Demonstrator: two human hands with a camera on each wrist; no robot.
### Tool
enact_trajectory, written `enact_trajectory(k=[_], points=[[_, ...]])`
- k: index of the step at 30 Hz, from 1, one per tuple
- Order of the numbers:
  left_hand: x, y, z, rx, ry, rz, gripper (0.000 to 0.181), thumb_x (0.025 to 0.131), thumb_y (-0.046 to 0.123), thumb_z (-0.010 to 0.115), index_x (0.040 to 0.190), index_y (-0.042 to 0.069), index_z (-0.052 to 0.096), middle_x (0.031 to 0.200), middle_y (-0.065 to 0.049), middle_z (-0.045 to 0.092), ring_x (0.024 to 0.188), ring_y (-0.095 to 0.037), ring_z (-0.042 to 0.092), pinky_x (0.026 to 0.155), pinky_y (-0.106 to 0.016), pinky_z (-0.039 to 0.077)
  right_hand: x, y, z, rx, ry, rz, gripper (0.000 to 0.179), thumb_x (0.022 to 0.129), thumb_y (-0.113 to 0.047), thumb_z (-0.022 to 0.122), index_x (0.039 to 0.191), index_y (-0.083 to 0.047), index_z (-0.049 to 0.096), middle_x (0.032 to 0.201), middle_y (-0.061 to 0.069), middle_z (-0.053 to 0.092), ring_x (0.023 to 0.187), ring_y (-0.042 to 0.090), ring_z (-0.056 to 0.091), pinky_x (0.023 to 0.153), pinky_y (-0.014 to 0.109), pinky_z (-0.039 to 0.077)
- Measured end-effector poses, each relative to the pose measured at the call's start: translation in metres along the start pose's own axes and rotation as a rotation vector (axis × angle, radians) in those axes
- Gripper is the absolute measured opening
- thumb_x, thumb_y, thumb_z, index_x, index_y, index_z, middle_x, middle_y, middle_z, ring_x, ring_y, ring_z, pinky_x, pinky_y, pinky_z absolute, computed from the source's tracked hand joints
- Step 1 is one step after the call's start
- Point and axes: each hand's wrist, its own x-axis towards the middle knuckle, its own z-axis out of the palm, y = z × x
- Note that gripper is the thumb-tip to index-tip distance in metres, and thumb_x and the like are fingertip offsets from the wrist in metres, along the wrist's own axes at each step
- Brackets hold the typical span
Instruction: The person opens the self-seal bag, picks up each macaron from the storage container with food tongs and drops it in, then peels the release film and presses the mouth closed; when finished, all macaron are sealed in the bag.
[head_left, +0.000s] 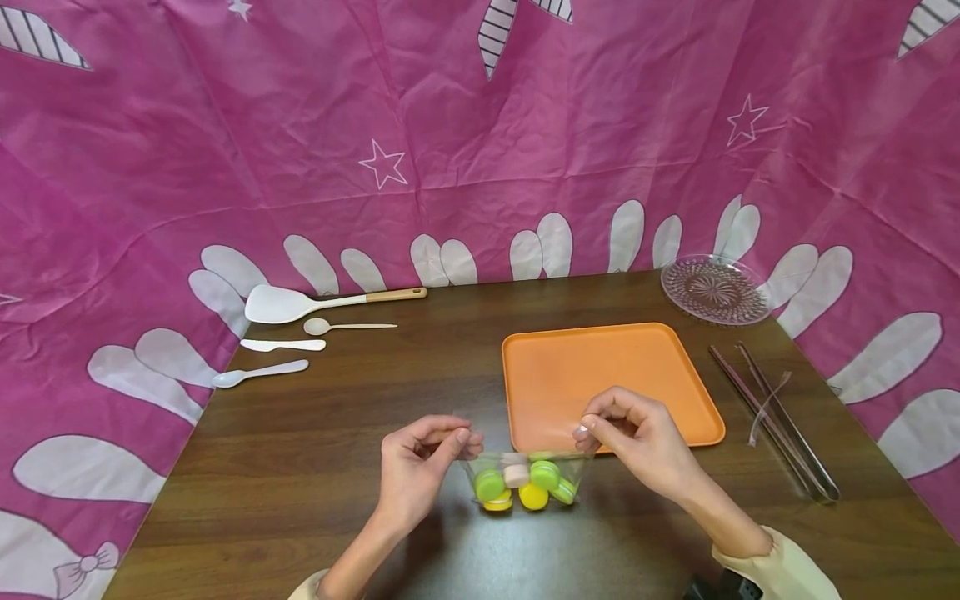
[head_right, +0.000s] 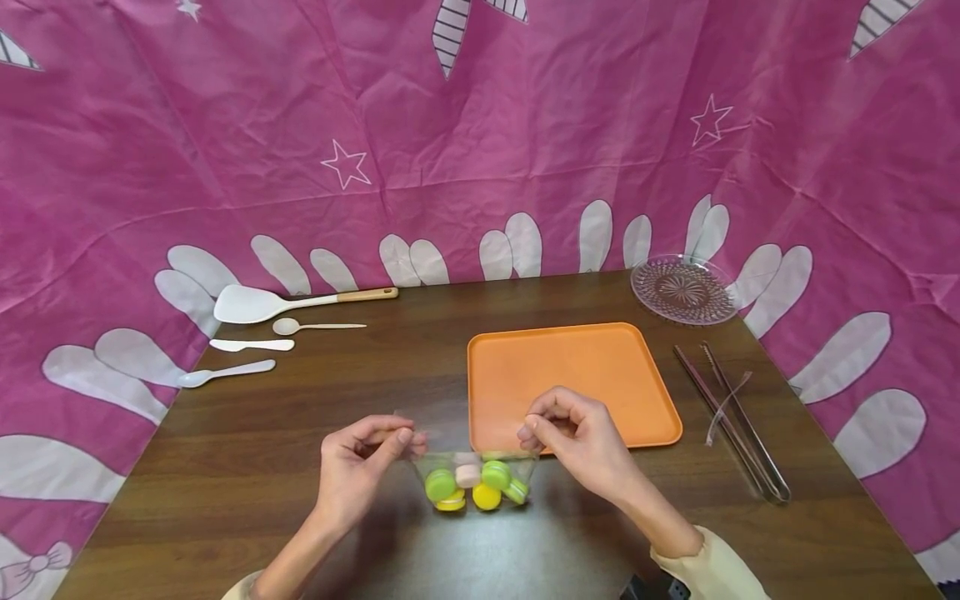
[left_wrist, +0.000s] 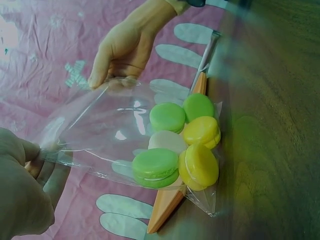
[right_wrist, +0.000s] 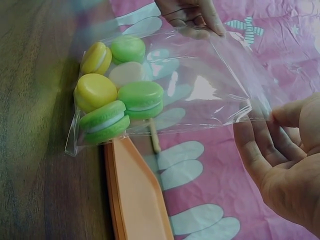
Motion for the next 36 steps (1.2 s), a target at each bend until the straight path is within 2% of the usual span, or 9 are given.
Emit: enact_trajectory(k=[6,16,21,26,31,36], points=[[0.002,0.001,-0.002,-0.002,-0.021,-0.004,0.008,0.088,-0.015,0.065,0.096,-0.014,0.066,0.082,-0.026,0.071,0.071,-0.019,0.074,0.064,-0.039,0.059,0.001,0.000,-0.001,0.001,-0.007,-0.018,0.013,0.093,0.015,0.057,0.098,0.004,0.061,0.081,0.017,0.070,0.068,0.023,0.070,0.059,0.037,0.059],[0.006,0.001,-0.008,-0.006,-0.099,-0.010,0.009,0.089,-0.014,0.065,0.098,-0.012,0.066,0.084,-0.025,0.072,0.072,-0.027,0.074,0.066,-0.040,0.059,0.003,0.003,-0.003,0.011,-0.046,-0.068,0.018,0.091,0.019,0.057,0.101,0.004,0.060,0.083,0.017,0.070,0.069,0.023,0.070,0.059,0.036,0.059],[0.009,0.000,-0.013,-0.044,-0.152,-0.035,0.011,0.089,-0.015,0.064,0.100,-0.015,0.065,0.086,-0.028,0.071,0.075,-0.027,0.074,0.067,-0.042,0.059,0.004,0.006,-0.006,0.023,-0.055,-0.033,0.014,0.092,0.016,0.059,0.100,0.005,0.061,0.082,0.015,0.071,0.070,0.021,0.070,0.061,0.034,0.059],[0.012,-0.001,-0.018,-0.062,-0.194,-0.087,0.011,0.089,-0.014,0.065,0.100,-0.012,0.066,0.089,-0.026,0.072,0.078,-0.027,0.074,0.069,-0.044,0.059,0.004,0.008,-0.008,0.031,-0.068,-0.041,0.014,0.093,0.015,0.059,0.101,0.004,0.062,0.083,0.016,0.070,0.070,0.021,0.069,0.062,0.034,0.059],[0.014,0.000,-0.022,-0.060,-0.204,-0.111,0.013,0.089,-0.015,0.064,0.100,-0.010,0.067,0.092,-0.025,0.072,0.080,-0.024,0.074,0.072,-0.042,0.059,0.003,0.009,-0.008,0.020,-0.067,-0.010,0.020,0.092,0.014,0.061,0.103,-0.003,0.064,0.084,0.015,0.071,0.071,0.022,0.070,0.063,0.036,0.059],[0.014,0.000,-0.022,-0.030,-0.183,-0.067,0.013,0.089,-0.016,0.064,0.101,-0.011,0.067,0.090,-0.026,0.072,0.078,-0.022,0.074,0.070,-0.038,0.060,0.003,0.009,-0.007,0.005,-0.060,-0.008,0.021,0.092,0.015,0.061,0.102,-0.003,0.064,0.085,0.015,0.071,0.071,0.023,0.070,0.063,0.036,0.059]])
